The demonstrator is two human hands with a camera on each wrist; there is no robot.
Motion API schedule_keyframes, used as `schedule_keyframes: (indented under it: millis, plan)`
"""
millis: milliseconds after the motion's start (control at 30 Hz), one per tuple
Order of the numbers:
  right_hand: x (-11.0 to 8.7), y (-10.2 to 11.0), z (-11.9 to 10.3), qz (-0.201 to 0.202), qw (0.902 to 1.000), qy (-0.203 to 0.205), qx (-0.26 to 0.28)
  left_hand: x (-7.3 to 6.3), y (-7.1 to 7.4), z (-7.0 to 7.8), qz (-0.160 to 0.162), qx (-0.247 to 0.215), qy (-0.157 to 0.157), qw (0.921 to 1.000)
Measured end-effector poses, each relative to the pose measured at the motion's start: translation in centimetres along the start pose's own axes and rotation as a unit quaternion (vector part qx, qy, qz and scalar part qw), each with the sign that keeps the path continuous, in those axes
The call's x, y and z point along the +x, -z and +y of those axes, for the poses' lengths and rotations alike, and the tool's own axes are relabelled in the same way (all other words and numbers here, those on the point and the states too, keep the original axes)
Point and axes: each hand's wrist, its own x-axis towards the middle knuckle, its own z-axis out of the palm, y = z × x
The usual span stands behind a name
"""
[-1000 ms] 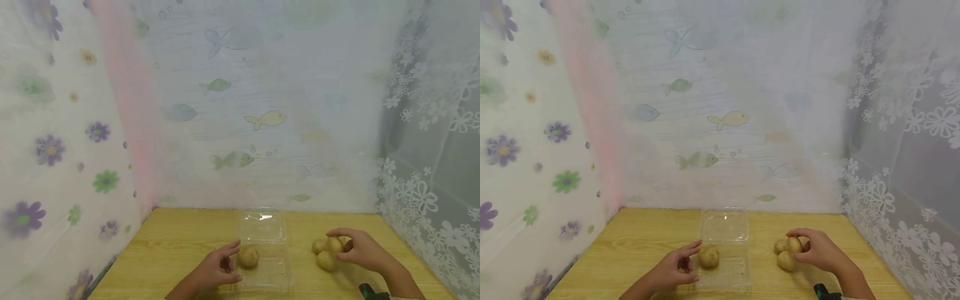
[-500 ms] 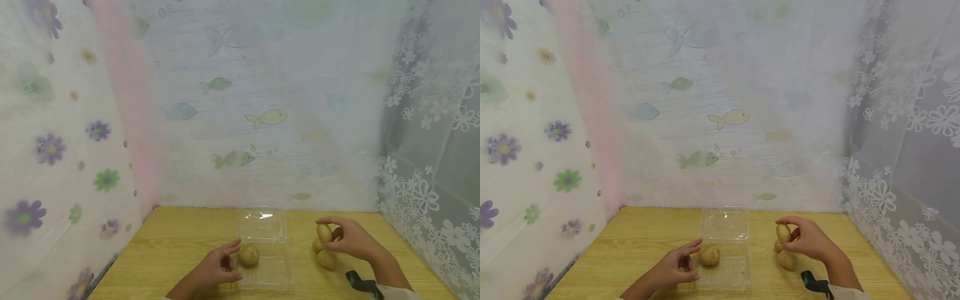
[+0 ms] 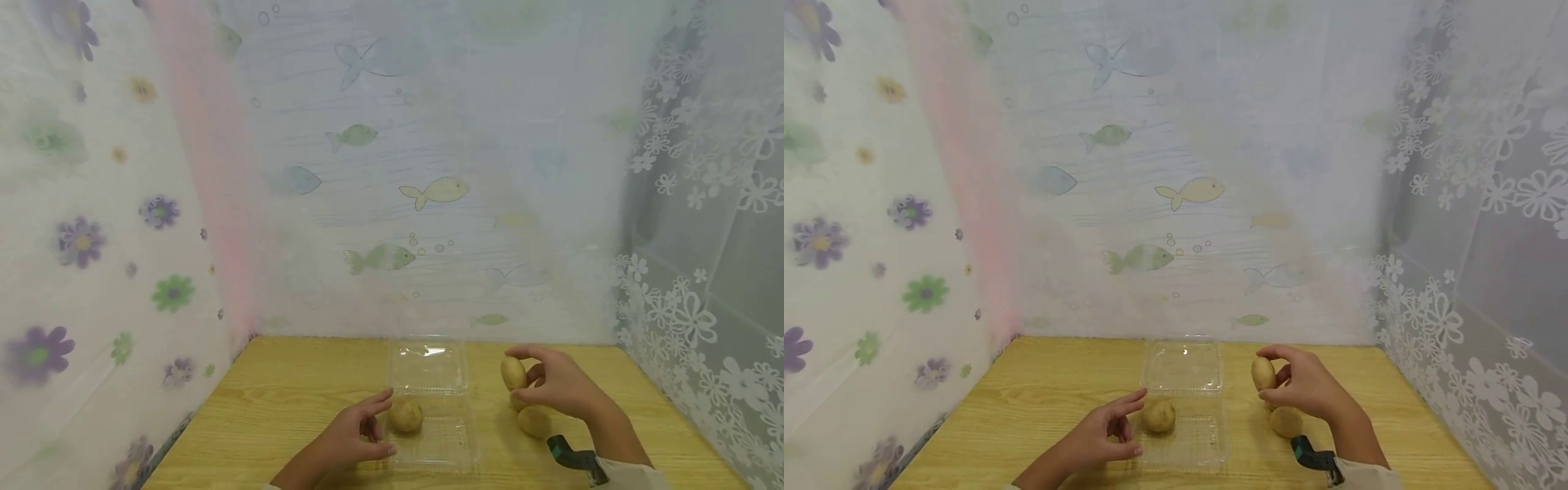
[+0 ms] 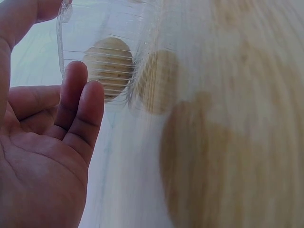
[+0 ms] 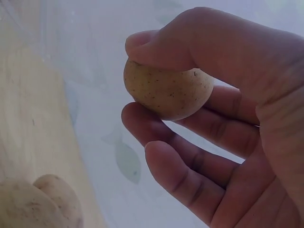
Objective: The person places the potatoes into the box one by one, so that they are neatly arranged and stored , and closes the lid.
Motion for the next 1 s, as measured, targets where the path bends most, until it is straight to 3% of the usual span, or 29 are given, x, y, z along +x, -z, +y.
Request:
schedule_keyframes:
  millis: [267,567,767,1000]
  plan:
    - [0.7,-1.2,-0.2,0.003,0.9998,0.006,-0.016,0.1,0.0,-0.2,-0.002,0.005,-0.012,0.9999]
    - [1.1,-2.5,-0.6,0.016,0.9991,0.038,0.003,0.0,0.1,-0.2,-0.004,0.004,-0.014,0.9999]
    - [1.5,-3.2,-1.1,0.032,0.9968,0.068,-0.028,0.0,0.1,-0.4,-0.007,0.015,-0.021,0.9997]
    - [1.7,-4.0,-1.3,0.04,0.9955,0.067,-0.053,0.0,0.2,-0.5,-0.009,0.014,-0.017,0.9997]
